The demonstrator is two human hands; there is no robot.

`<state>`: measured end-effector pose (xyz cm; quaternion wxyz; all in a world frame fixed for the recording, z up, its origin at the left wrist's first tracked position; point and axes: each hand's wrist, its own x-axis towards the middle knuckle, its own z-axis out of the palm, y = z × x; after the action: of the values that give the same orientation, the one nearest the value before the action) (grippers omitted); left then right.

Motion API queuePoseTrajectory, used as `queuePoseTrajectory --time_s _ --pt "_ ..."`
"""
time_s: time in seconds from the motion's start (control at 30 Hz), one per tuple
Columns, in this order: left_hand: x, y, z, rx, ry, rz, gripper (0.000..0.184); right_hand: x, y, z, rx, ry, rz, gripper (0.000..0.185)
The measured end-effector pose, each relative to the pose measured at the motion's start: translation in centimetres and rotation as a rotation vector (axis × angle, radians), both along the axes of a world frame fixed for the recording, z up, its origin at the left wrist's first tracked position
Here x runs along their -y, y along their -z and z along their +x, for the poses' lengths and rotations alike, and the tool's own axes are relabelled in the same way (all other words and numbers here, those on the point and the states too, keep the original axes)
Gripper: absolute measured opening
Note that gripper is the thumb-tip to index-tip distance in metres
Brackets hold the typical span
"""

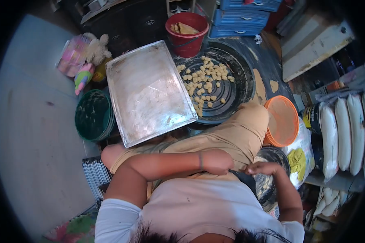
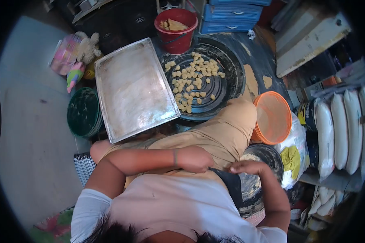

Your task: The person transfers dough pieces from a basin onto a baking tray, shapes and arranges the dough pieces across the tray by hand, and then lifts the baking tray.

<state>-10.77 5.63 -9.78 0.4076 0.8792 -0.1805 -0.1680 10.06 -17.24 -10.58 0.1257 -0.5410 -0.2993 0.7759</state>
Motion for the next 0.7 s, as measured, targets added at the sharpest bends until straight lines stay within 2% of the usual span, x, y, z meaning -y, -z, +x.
queuePoseTrajectory --time_s 0.03,0.07,0.13,0.23,0.33,0.37,0.43,0.5,0.53,0.57,0.6,0.67,0.7 --pt "0.8 -0.3 1.1 0.007 0.054 0.0 0.025 0.9 -0.6 -0.3 -0.025 0.057 0.007 0.063" --pt "1.5 -1.1 2.0 0.016 0.109 0.001 0.026 3.9 2.5 1.0 -0.042 0.038 -0.081 0.057" --pt "3.1 -1.0 3.8 0.01 0.2 -0.007 0.027 5.9 2.8 0.4 -0.057 0.138 -0.114 0.052" --pt "4.7 -0.7 5.6 -0.049 0.317 -0.026 0.027 5.7 2.8 0.4 -0.027 0.006 -0.075 0.051" --pt "4.4 1.1 6.8 -0.024 0.366 -0.043 0.026 1.8 1.4 2.9 -0.091 -0.022 0.108 0.049" --pt "2.8 0.2 7.3 -0.081 0.343 -0.093 0.025 -0.3 0.2 4.2 -0.024 -0.02 0.234 0.049" --pt "-0.7 -1.1 9.8 -0.18 0.284 -0.01 0.028 -5.2 -2.4 7.2 0.075 0.062 0.392 0.051" --pt "-5.5 0.9 13.1 -0.157 0.094 -0.064 0.029 -10.6 -2.5 10.6 0.163 0.216 0.458 0.053" --pt "-8.3 2.5 15.0 -0.194 -0.095 -0.068 0.029 -13.6 -2.1 12.4 0.223 0.294 0.49 0.053" --pt "-11.4 3.4 17.2 -0.178 -0.284 0.043 0.028 -17.0 -1.1 14.2 0.282 0.314 0.517 0.055" --pt "-14.5 7.5 19.6 -0.041 -0.453 0.036 0.028 -20.5 0.4 15.8 0.341 0.333 0.545 0.058" --pt "-20.5 12.9 22.9 -0.203 -1.096 -0.214 0.029 -26.8 3.9 18.7 0.502 0.327 0.429 0.064" --pt "-23.6 15.8 24.0 -0.246 -1.293 -0.203 0.027 -29.4 6.7 20.5 0.559 0.306 0.343 0.069"
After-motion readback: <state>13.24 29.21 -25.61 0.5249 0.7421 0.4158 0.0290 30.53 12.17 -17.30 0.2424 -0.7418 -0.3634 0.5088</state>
